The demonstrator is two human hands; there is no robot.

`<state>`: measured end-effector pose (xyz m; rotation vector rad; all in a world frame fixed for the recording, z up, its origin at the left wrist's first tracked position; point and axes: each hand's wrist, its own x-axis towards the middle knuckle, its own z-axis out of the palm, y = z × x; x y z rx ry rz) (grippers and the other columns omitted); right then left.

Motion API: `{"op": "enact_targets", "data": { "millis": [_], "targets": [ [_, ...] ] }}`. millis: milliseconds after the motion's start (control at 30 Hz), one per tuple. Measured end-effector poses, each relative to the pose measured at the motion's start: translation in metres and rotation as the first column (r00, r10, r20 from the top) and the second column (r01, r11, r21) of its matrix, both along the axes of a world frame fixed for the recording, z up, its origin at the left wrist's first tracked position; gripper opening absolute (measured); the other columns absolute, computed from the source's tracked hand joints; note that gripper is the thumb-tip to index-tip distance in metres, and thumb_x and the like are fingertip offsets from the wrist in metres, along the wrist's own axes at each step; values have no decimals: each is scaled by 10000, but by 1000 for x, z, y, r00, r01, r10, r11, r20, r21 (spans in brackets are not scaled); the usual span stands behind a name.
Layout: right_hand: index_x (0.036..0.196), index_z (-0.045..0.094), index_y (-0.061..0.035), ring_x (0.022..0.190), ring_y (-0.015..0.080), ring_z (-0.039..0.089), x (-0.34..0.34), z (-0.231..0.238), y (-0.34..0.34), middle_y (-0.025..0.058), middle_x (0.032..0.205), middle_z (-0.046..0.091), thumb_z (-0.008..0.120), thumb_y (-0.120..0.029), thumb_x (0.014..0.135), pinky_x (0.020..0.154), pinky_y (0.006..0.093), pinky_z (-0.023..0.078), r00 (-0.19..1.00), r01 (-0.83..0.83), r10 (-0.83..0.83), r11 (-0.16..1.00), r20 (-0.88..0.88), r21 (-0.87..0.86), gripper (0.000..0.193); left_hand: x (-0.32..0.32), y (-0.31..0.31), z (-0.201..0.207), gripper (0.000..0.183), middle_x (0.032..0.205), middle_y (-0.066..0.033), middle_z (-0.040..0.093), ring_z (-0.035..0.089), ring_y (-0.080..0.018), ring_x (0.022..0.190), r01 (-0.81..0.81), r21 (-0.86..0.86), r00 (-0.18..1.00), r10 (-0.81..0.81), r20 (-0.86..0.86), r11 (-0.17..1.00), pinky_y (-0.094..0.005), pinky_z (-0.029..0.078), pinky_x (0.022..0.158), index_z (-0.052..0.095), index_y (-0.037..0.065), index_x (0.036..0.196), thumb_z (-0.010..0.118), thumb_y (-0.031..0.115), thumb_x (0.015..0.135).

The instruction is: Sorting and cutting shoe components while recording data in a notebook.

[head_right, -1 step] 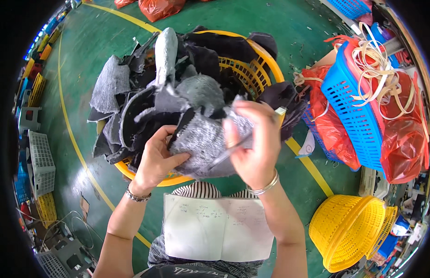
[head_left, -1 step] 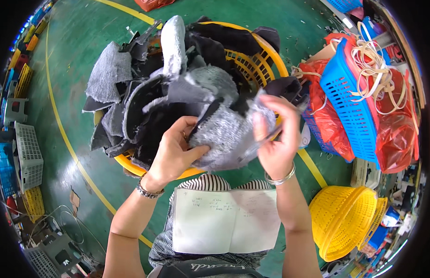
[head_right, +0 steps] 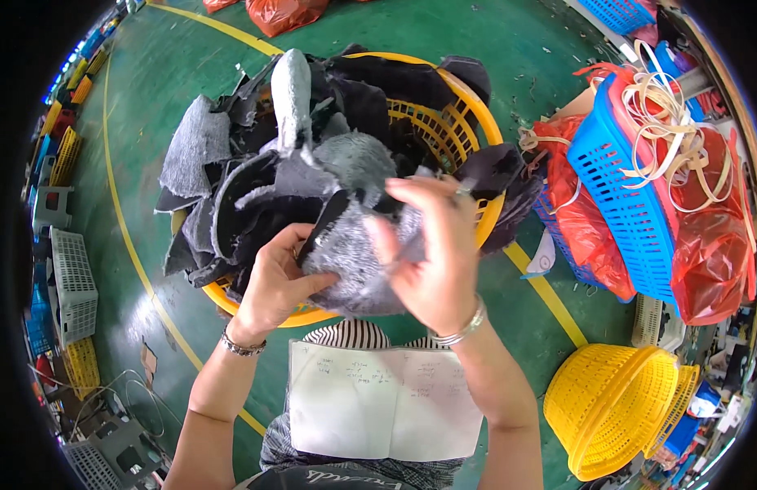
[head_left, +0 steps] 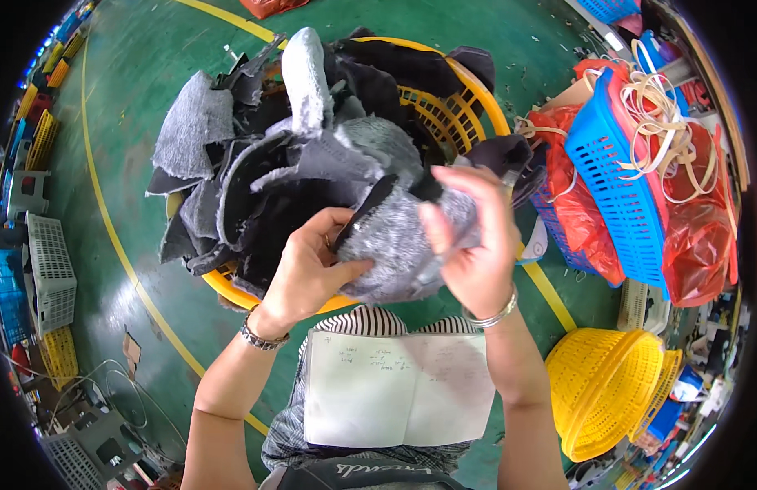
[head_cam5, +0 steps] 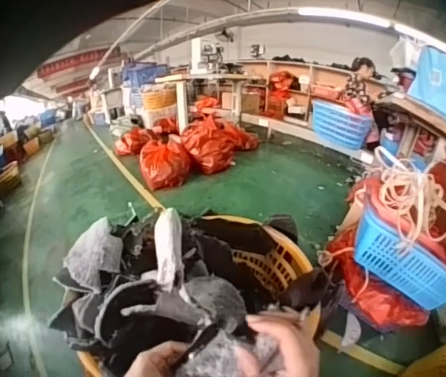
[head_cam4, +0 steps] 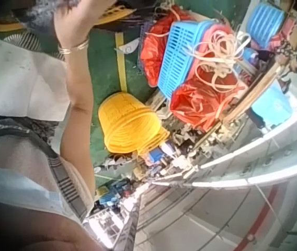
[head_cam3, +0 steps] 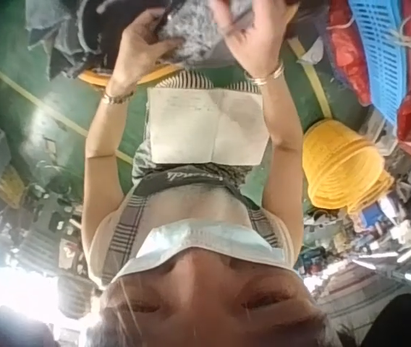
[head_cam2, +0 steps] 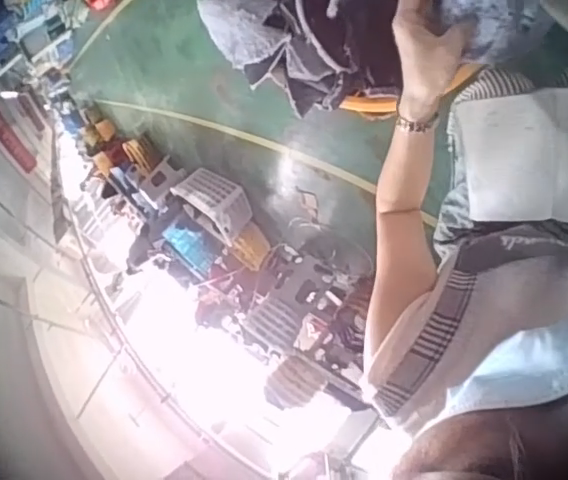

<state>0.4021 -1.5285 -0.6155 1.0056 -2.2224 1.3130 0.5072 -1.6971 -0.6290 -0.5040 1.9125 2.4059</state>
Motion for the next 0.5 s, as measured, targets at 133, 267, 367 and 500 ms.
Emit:
{"op": "enact_targets", "data": {
  "millis": [133,267,367,500],
  "targets": [
    [951,571,-14,784,156,582,10,0,-18,56,872,610,732,-80,741,749,270,455,945,-218,183,970,272,106,273,9,-2,-4,389,959,-32,606,569,-50,794,54,106,998,-56,19,993,-188,496,670,535,-50,1094,619,-151,728],
    [970,535,3,770,48,544,15,-14,-14,5,854,573,681,9,783,684,184,462,678,-203,308,951,668,-233,237,14,-3,0,406,972,-41,623,586,-71,836,25,157,998,-33,49,987,-211,508,732,565,-33,1090,602,-176,712],
    [940,556,-8,733,63,548,17,-14,-12,16,828,591,724,-60,758,657,205,466,609,-119,352,927,711,-357,253,14,-3,-1,427,975,-51,632,601,-93,858,14,167,999,-21,43,986,-233,517,762,572,-16,1090,590,-192,701],
    [983,543,-10,790,65,533,18,-12,-6,15,868,572,732,-38,743,715,206,456,497,-103,399,909,771,-404,307,13,-4,0,437,954,-58,640,607,-99,859,26,176,998,-37,60,984,-242,517,768,570,-19,1097,584,-192,696]
  ]
}}
